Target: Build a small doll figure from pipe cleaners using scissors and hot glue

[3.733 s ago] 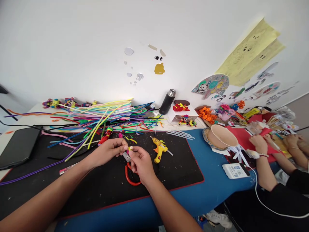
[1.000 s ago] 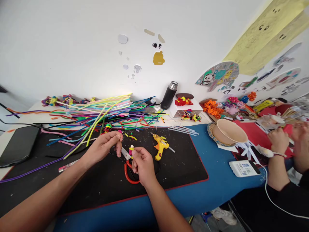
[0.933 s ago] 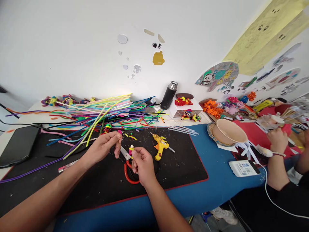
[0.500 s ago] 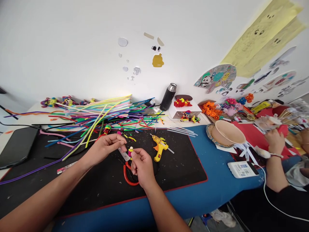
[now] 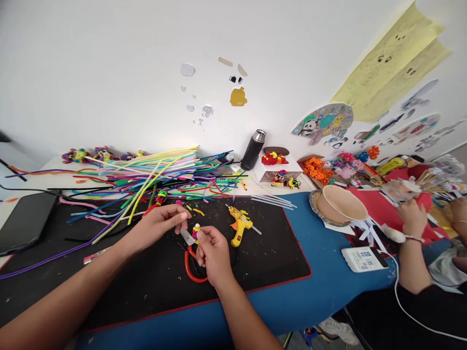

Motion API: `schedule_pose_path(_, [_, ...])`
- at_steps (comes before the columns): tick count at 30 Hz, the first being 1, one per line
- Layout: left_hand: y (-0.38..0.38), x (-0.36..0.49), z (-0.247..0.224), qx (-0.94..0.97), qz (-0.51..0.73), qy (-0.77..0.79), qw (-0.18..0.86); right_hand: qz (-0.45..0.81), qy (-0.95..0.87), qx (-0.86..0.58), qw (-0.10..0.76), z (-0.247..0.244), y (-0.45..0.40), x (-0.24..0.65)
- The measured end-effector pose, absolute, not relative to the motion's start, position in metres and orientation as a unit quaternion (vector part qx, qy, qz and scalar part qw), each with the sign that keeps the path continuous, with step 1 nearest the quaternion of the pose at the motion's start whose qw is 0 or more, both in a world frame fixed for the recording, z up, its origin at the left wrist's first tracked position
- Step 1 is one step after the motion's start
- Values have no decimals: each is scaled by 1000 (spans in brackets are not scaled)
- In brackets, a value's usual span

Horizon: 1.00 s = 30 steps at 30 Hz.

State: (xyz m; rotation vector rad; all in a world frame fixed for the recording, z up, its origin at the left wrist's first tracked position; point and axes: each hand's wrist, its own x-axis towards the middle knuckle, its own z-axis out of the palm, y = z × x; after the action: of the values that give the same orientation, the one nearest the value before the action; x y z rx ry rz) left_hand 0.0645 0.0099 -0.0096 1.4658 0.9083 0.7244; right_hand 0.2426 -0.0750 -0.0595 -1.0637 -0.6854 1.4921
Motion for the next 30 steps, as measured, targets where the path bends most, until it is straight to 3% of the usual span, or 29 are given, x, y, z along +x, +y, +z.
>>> schedule_pose_path(10, [6, 65, -20, 617, 242, 357, 658, 597, -304, -491, 557, -58, -70, 237])
schedule_pose_path(30, [16, 56, -8, 567, 436, 396, 575, 508, -445, -475, 564, -27, -18, 213])
